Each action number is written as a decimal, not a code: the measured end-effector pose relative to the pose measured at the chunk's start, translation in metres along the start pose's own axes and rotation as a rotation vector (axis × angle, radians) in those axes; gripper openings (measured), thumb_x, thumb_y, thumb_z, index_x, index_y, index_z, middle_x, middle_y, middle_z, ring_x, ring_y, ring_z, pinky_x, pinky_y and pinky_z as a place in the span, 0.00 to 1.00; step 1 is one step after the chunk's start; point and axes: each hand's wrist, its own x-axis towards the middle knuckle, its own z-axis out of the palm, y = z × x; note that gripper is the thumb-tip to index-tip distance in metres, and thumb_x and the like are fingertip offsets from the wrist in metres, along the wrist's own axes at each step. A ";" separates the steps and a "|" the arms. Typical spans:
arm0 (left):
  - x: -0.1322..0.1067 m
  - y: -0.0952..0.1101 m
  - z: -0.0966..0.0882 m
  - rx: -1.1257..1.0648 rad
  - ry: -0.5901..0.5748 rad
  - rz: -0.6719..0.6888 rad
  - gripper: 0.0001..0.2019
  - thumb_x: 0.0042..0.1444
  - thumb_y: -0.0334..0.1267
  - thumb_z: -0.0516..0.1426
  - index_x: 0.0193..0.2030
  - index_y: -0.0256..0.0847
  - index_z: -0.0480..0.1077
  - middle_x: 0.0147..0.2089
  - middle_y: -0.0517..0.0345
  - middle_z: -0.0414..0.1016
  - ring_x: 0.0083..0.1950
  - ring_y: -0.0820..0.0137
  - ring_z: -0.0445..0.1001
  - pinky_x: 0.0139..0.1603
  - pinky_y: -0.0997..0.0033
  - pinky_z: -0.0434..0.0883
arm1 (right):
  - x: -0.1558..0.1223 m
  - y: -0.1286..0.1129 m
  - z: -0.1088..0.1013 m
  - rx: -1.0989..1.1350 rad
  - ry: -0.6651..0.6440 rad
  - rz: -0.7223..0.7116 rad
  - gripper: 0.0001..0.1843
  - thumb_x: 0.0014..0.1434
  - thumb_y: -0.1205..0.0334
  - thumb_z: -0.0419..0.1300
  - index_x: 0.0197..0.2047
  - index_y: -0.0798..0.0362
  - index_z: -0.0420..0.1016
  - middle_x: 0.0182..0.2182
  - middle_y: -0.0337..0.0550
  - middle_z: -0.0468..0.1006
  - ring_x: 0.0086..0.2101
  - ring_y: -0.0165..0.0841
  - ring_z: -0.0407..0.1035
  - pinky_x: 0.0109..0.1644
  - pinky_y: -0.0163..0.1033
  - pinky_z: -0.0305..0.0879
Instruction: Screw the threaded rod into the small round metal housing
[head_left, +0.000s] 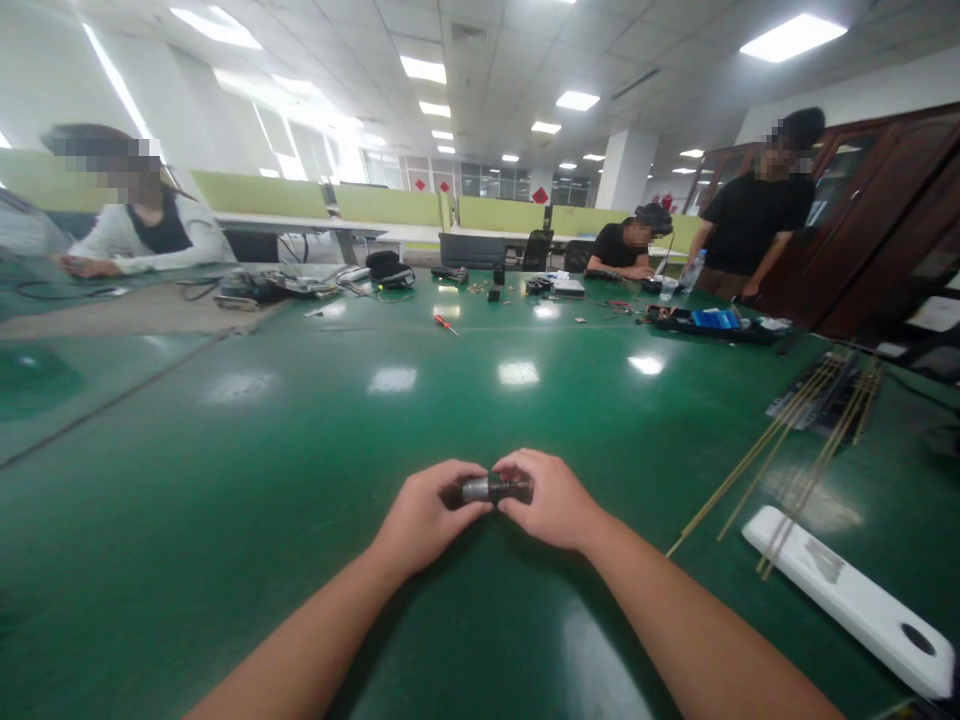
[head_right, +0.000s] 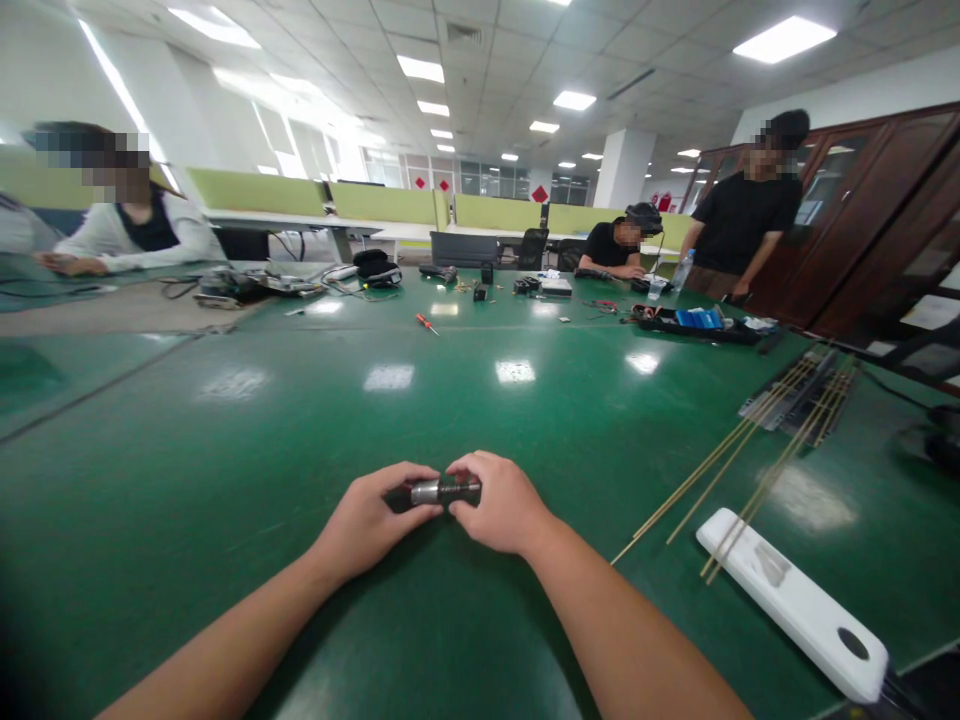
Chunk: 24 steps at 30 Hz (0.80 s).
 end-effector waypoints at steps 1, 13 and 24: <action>0.000 0.000 0.000 0.002 -0.010 0.003 0.11 0.53 0.41 0.63 0.44 0.45 0.75 0.43 0.57 0.80 0.44 0.64 0.77 0.47 0.67 0.71 | 0.000 0.000 0.000 -0.004 -0.002 -0.002 0.18 0.49 0.69 0.65 0.45 0.50 0.75 0.39 0.42 0.77 0.38 0.35 0.71 0.44 0.39 0.66; 0.001 0.001 0.000 -0.001 -0.056 0.030 0.12 0.54 0.43 0.63 0.45 0.44 0.76 0.42 0.56 0.80 0.43 0.65 0.77 0.45 0.68 0.73 | 0.001 -0.002 0.000 -0.007 -0.059 -0.004 0.08 0.54 0.65 0.63 0.40 0.51 0.79 0.36 0.42 0.80 0.36 0.34 0.72 0.41 0.37 0.64; 0.000 0.002 0.003 0.001 -0.044 -0.001 0.12 0.54 0.41 0.63 0.45 0.45 0.76 0.43 0.58 0.80 0.43 0.65 0.77 0.45 0.69 0.72 | 0.001 -0.002 -0.001 -0.051 -0.060 0.006 0.06 0.55 0.62 0.63 0.38 0.50 0.80 0.34 0.42 0.81 0.34 0.34 0.71 0.38 0.37 0.61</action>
